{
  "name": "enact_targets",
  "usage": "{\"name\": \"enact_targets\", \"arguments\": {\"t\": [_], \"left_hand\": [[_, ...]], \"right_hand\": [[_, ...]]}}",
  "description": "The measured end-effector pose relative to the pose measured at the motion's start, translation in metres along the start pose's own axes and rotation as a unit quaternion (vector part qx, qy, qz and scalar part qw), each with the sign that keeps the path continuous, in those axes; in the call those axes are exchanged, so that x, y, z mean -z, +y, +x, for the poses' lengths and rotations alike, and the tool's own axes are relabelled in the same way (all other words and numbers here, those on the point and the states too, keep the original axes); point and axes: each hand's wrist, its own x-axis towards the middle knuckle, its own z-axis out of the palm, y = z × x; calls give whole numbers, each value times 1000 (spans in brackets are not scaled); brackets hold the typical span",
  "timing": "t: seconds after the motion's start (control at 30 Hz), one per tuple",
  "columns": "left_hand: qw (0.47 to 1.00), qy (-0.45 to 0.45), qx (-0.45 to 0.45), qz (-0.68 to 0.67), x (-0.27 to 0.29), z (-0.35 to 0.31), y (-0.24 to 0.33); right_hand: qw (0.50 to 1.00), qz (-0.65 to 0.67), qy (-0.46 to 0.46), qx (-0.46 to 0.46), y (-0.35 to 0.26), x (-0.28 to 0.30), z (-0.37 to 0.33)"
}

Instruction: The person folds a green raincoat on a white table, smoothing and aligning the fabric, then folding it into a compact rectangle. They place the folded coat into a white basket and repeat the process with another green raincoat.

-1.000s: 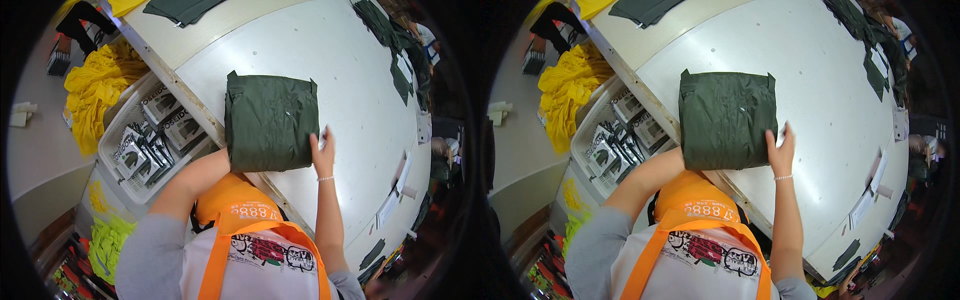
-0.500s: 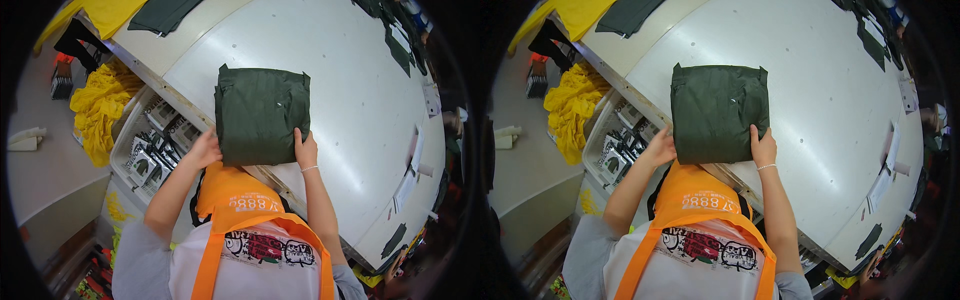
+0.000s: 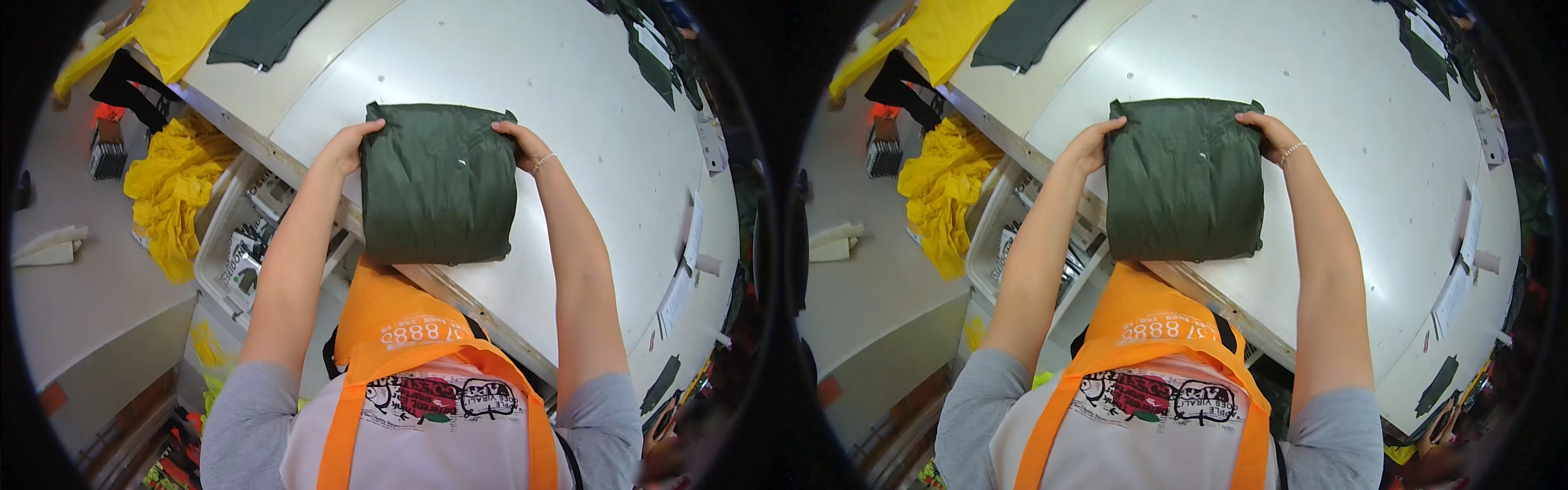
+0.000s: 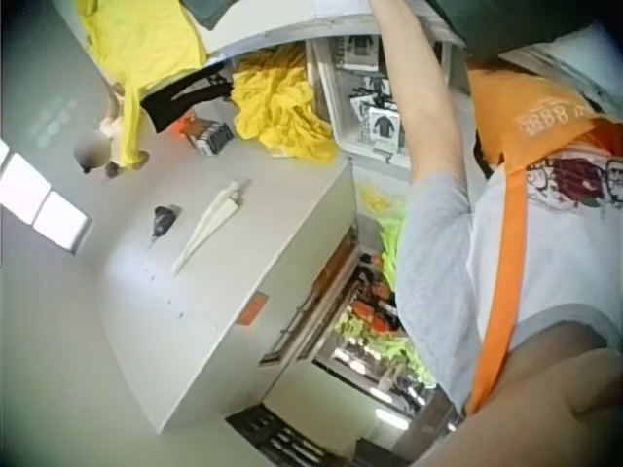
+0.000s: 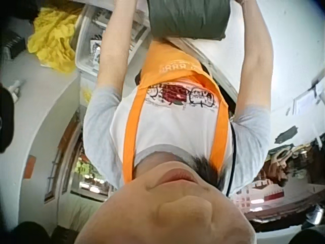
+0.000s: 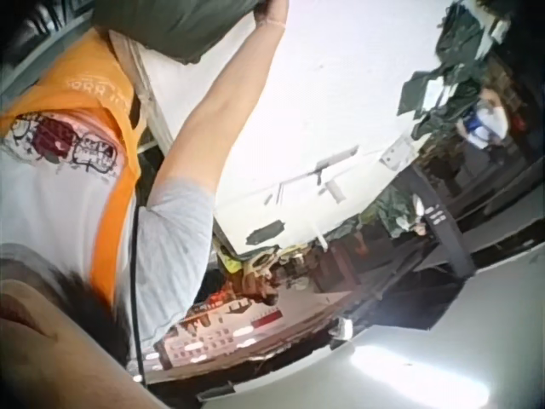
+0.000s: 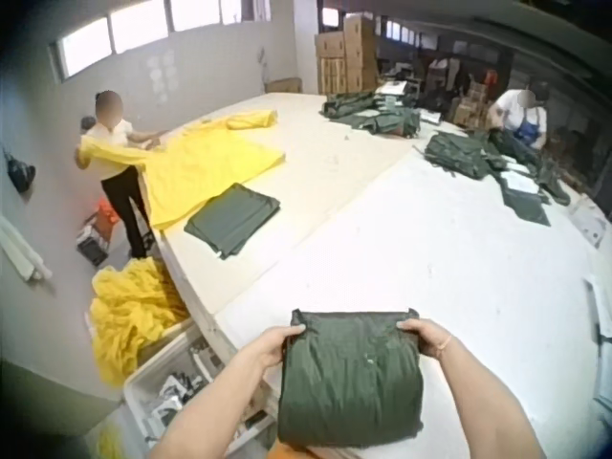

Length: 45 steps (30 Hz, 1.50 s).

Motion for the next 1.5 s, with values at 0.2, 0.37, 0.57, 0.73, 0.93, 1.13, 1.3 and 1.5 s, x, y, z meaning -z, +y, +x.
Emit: {"name": "enact_targets", "arguments": {"t": [0.2,0.37,0.57,0.73,0.93,1.13,1.3,1.5], "left_hand": [[913,-187,-324,162,-35,-78,68],[596,-267,-543,528,-33,-129,18],[508,-282,-423,695,1,-92,-100],[626,-222,-449,598,-23,-113,-41],[889,103,-284,343,-38,-28,-64],[887,75,-342,300,-48,-23,-63],[918,61,-269,286,-43,-8,-75],[926,45,-327,186,-57,-13,-81]], "right_hand": [[942,-100,22,320,-62,-12,-125],[783,-405,93,462,21,-20,-205],[779,-524,87,334,151,-26,-190],[848,-312,284,319,108,-19,-188],[825,-339,416,176,104,-2,-121],[846,-272,430,159,86,-20,-121],[847,-254,420,205,105,-17,-96],[910,-293,276,101,83,7,-98]]}}
